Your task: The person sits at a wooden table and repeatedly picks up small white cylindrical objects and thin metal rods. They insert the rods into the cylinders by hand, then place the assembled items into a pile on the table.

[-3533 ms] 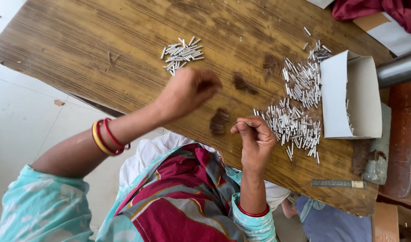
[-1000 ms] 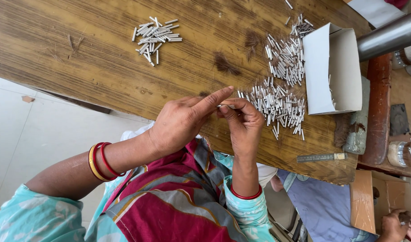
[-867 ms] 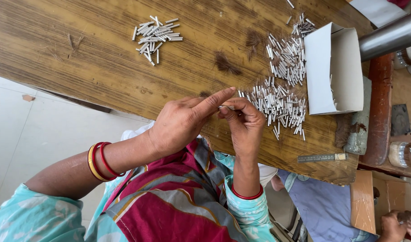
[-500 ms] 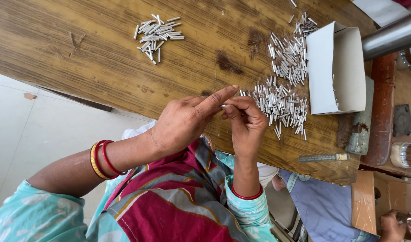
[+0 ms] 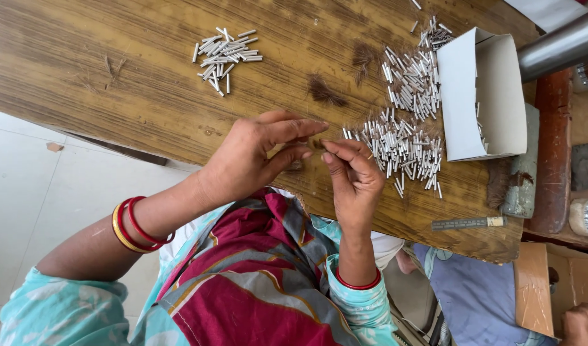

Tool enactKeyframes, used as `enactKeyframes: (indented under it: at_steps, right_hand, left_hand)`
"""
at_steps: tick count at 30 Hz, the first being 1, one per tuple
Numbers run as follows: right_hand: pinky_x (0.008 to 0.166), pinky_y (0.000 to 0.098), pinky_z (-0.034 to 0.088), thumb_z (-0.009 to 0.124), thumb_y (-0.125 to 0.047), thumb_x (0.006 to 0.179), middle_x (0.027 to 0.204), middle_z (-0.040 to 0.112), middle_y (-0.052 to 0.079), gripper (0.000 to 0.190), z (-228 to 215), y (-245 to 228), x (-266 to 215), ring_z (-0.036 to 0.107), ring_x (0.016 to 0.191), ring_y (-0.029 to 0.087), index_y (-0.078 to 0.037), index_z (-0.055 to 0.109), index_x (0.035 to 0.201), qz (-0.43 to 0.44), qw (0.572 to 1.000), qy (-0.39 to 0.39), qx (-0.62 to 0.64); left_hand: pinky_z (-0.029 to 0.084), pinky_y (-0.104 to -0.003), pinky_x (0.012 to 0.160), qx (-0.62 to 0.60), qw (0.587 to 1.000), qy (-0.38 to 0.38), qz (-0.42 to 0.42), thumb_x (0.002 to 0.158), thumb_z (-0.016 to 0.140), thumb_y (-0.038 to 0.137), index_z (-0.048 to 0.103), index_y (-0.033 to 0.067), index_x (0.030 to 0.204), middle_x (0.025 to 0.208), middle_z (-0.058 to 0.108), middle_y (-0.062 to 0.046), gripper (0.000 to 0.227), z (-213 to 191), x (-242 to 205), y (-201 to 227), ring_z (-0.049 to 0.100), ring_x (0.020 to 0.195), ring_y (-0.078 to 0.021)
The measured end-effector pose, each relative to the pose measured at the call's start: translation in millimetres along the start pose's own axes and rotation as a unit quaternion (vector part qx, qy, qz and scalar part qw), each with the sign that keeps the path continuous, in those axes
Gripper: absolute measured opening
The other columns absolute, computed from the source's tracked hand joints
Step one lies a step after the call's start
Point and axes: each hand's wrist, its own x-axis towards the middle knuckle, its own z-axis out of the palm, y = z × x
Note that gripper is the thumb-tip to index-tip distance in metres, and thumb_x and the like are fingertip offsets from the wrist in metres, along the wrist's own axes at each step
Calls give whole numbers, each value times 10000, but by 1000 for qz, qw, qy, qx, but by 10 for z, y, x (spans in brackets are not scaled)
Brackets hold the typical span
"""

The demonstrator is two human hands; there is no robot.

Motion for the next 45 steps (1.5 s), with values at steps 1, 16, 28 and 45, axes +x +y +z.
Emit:
enactKeyframes:
  at_steps: [1, 16, 28, 45]
  right_hand:
    - [935, 240, 549, 719, 36, 1022, 1191, 674, 70, 170, -4, -6, -8, 655, 1059, 112, 20, 721, 1191, -59, 997, -12, -54]
    - [936, 236, 553, 775, 53, 951, 1056, 695, 51, 244, 82, -89, -34, 670, 997, 99, -18, 610, 1117, -28, 999, 30, -8]
    - [792, 190, 507, 809, 29, 963, 1036, 709, 64, 286, 0, 99, 1, 629, 875, 66, -46, 581, 1118, -5, 991, 79, 105]
    - [1036, 291, 543, 683, -133, 1127, 1270, 680, 134, 315, -250, 57, 64, 654, 1125, 168, -24, 584, 1406, -66, 986, 79, -131]
  left_hand:
    - [597, -351, 754, 1, 1000, -18, 6, 932, 748, 67, 686, 57, 1284, 1039, 738, -153, 357, -40, 33, -7, 749, 905, -277]
    - [612, -270, 654, -112, 984, -9, -141, 942, 736, 91, 747, 51, 1032, 803, 762, -59, 99, 128, -5, -45, 782, 730, -137]
    - [528, -401, 1010, 46, 999, 2, -12, 851, 574, -116, 474, 155, 1577, 1408, 472, -199, 781, 310, -171, -3, 583, 1116, -300]
    - [460, -423, 1052, 234, 950, -193, -71, 886, 772, 331, 667, 158, 1276, 1244, 598, -108, 439, 166, -78, -364, 552, 1186, -316]
